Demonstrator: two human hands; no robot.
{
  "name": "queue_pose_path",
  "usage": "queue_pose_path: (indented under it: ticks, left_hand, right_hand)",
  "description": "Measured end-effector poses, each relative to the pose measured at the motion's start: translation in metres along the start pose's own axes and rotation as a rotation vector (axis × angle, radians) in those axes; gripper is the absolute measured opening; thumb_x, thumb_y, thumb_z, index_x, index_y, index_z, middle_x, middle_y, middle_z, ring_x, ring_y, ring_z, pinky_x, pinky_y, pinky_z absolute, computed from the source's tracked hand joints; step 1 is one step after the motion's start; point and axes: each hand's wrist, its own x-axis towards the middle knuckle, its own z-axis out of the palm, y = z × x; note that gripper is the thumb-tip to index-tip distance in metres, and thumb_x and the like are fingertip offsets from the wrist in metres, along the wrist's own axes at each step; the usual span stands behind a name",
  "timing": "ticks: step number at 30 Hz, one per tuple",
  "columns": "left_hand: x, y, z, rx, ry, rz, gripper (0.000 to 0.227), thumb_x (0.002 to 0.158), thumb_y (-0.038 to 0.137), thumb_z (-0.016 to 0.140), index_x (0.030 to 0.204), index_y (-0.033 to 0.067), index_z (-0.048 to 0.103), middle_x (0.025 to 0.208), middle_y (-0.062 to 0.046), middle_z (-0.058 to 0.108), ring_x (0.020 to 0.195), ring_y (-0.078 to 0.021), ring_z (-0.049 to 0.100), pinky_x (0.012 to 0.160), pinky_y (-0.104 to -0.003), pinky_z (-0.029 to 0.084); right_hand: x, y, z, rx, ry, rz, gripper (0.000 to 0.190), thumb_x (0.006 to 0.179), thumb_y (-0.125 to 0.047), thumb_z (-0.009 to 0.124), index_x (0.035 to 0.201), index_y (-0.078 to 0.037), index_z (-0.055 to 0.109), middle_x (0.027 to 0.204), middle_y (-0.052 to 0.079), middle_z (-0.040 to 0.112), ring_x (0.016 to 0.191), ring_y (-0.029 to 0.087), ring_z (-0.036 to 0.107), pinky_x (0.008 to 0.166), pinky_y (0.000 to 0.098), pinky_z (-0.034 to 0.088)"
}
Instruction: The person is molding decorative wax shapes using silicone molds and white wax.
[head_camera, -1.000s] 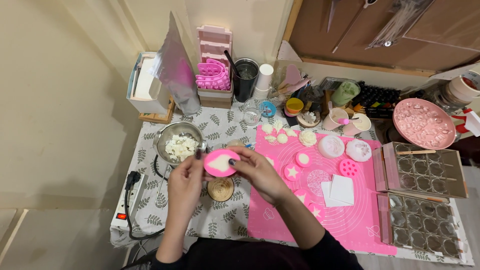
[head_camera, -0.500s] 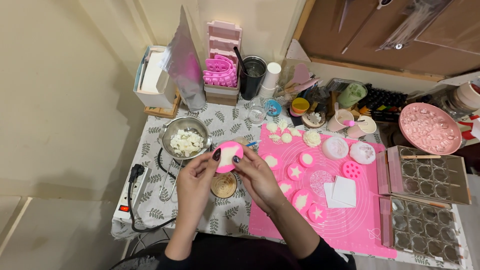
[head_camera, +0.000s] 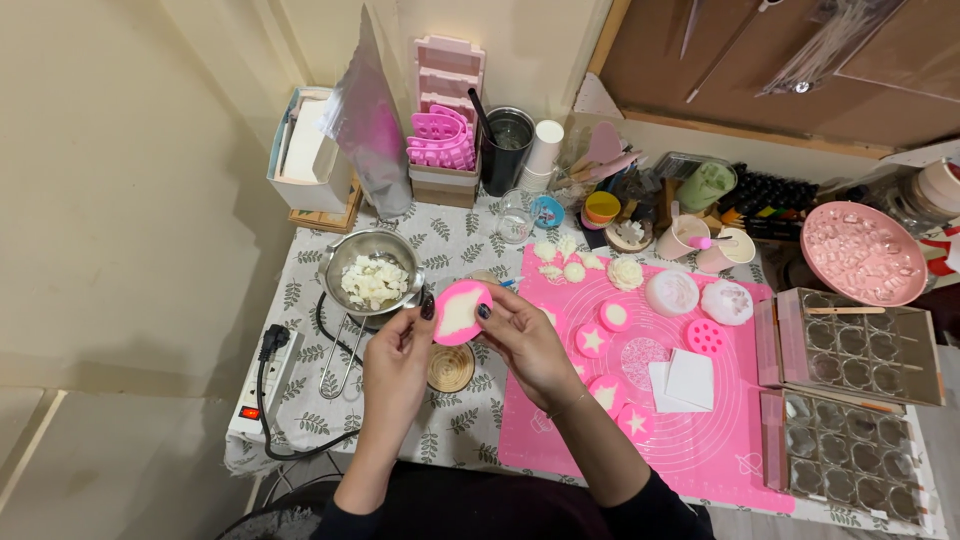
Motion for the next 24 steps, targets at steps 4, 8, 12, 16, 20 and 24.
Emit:
queue_pose_path:
  ticks: [4, 8, 12, 16, 20, 24]
  left_hand:
    - [0.000, -0.003, -0.001, -0.026, -0.020, 0.048, 0.033, 0.102, 0.028, 0.060, 0.106, -0.0033, 0.071, 0.084, 0.003, 0.068, 0.074, -0.0005, 0.055, 0.065, -0.019, 0.045]
    - [-0.003, 0.013, -0.001, 0.113, -0.025, -0.006, 0.036, 0.103, 0.030, 0.054, 0.108, -0.0022, 0.071, 0.082, 0.001, 0.072, 0.073, -0.0029, 0.061, 0.065, -0.021, 0.050]
    - [0.001, 0.013, -0.001, 0.173, -0.027, -0.004, 0.040, 0.104, 0.033, 0.047, 0.114, 0.0016, 0.070, 0.083, 0.000, 0.076, 0.075, -0.0064, 0.072, 0.068, -0.023, 0.057]
    - [-0.003, 0.027, 0.008, 0.312, -0.021, 0.094, 0.036, 0.102, 0.032, 0.054, 0.114, -0.0004, 0.065, 0.076, -0.006, 0.070, 0.068, -0.0108, 0.063, 0.062, -0.027, 0.051]
    - [-0.003, 0.030, 0.009, 0.333, 0.032, 0.098, 0.036, 0.100, 0.034, 0.058, 0.113, 0.0012, 0.066, 0.075, -0.005, 0.070, 0.068, -0.0104, 0.063, 0.061, -0.027, 0.051]
    - [-0.003, 0.019, 0.003, 0.431, 0.095, 0.339, 0.039, 0.102, 0.036, 0.059, 0.108, -0.0004, 0.069, 0.087, -0.008, 0.066, 0.073, -0.0137, 0.064, 0.063, -0.030, 0.050]
  right_hand:
    - [-0.001, -0.002, 0.000, 0.000, -0.015, 0.002, 0.046, 0.101, -0.011, 0.058, 0.145, 0.000, 0.052, 0.129, 0.010, 0.068, 0.117, 0.015, 0.065, 0.104, 0.0323, 0.052]
    - [-0.002, -0.005, -0.004, -0.036, -0.008, 0.002, 0.042, 0.101, -0.011, 0.059, 0.141, 0.000, 0.053, 0.125, 0.010, 0.070, 0.115, 0.015, 0.066, 0.103, 0.0311, 0.052]
    - [-0.001, -0.005, -0.003, -0.084, 0.002, -0.008, 0.036, 0.101, -0.010, 0.062, 0.135, 0.001, 0.055, 0.118, 0.011, 0.072, 0.111, 0.014, 0.067, 0.102, 0.0306, 0.053]
    - [0.001, 0.000, 0.003, -0.115, 0.028, 0.009, 0.036, 0.100, -0.011, 0.062, 0.134, 0.001, 0.058, 0.116, 0.008, 0.072, 0.108, 0.012, 0.067, 0.100, 0.0294, 0.052]
    - [0.004, 0.004, 0.004, -0.130, 0.049, 0.026, 0.035, 0.101, -0.014, 0.060, 0.133, -0.001, 0.060, 0.112, 0.006, 0.072, 0.104, 0.010, 0.066, 0.097, 0.0286, 0.052]
    - [0.002, 0.004, 0.008, -0.208, 0.028, 0.004, 0.033, 0.102, -0.015, 0.058, 0.132, -0.002, 0.059, 0.110, 0.007, 0.071, 0.104, 0.010, 0.066, 0.095, 0.0279, 0.052]
